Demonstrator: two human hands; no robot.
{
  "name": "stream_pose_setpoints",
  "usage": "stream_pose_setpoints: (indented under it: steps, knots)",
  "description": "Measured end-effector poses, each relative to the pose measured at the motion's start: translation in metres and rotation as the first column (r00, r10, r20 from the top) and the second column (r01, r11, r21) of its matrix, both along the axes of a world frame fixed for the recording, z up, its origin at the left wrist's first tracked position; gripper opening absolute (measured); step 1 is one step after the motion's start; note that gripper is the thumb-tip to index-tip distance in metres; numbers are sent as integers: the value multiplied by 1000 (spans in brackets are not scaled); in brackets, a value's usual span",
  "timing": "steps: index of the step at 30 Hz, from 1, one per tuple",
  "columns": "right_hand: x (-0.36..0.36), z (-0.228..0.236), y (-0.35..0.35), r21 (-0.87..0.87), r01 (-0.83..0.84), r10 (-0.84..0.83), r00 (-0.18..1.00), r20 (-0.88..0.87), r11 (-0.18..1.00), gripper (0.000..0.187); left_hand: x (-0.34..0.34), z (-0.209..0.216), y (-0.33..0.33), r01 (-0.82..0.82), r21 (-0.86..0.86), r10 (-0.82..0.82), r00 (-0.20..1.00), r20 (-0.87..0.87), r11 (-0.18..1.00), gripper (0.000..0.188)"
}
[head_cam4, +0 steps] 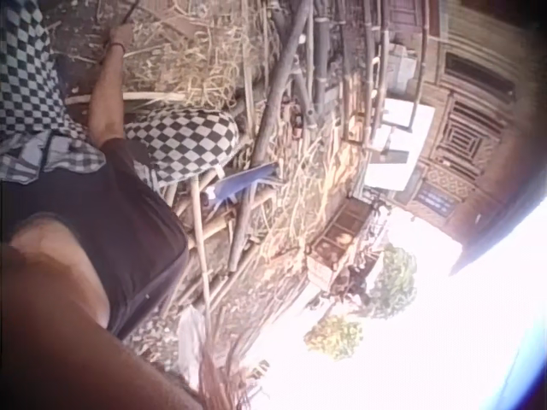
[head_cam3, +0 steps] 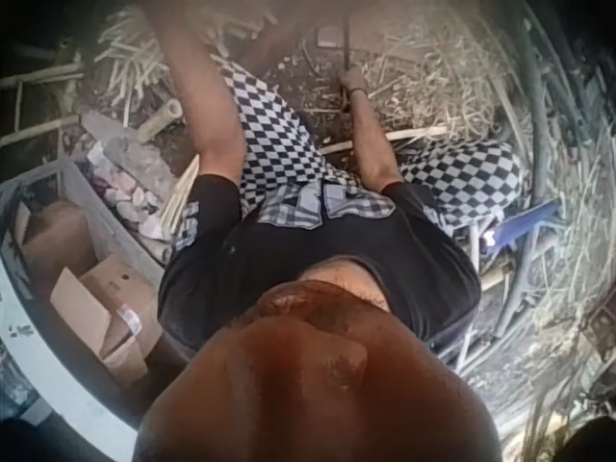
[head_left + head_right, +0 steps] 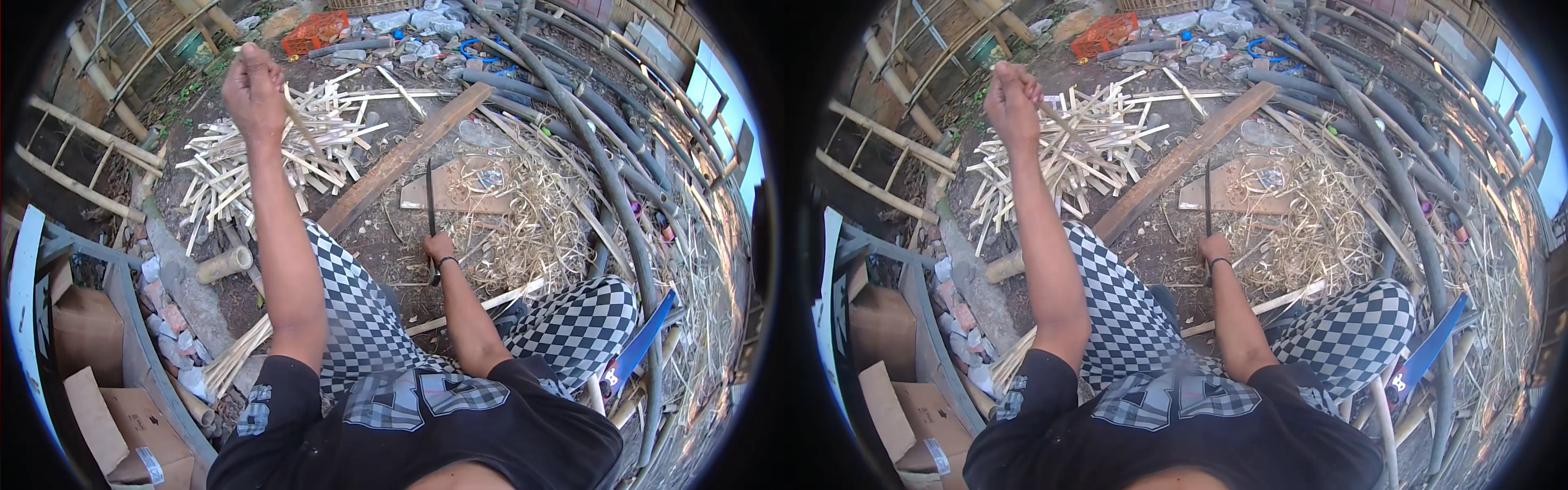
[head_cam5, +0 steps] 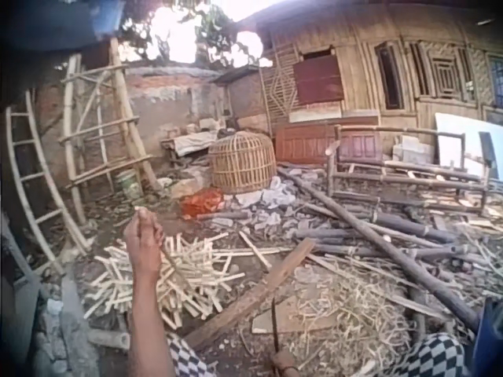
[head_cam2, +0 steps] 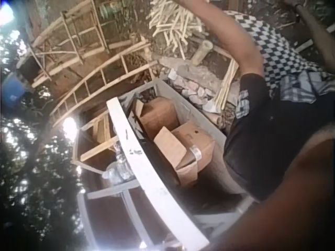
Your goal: The person is splitting and shaving bamboo strips using a large knife or machete.
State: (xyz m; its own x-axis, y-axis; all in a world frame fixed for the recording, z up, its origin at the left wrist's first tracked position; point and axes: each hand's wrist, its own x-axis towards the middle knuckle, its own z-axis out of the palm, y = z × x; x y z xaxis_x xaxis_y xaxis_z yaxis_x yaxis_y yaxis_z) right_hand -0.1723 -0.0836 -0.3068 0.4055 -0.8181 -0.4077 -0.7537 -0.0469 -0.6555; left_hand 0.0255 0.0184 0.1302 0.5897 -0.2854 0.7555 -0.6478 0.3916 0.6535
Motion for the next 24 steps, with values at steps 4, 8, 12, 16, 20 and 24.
stream_pose_setpoints:
  steps: [4,8,12,16,20,24]
  knots:
    - [10,-9,-1,45,-9,7,998,57,999,51,4,35,102,-275,103,252,948,192,956,44]
    - [14,-30,-14,210,126,-169,965,199,969,44,-9,35,177,-722,615,582,660,474,318,55]
    - [40,-3,14,478,100,-297,886,356,873,32,19,3,244,-779,627,503,535,679,-19,68]
    - [41,3,3,635,84,-415,821,392,768,26,38,-8,183,-593,799,353,771,529,98,65]
    - [35,14,-11,751,75,-526,759,383,656,20,90,-29,74,-318,943,135,943,304,99,61]
    - [45,26,-3,804,31,-567,726,390,594,20,194,-81,12,-372,905,30,922,386,-206,61]
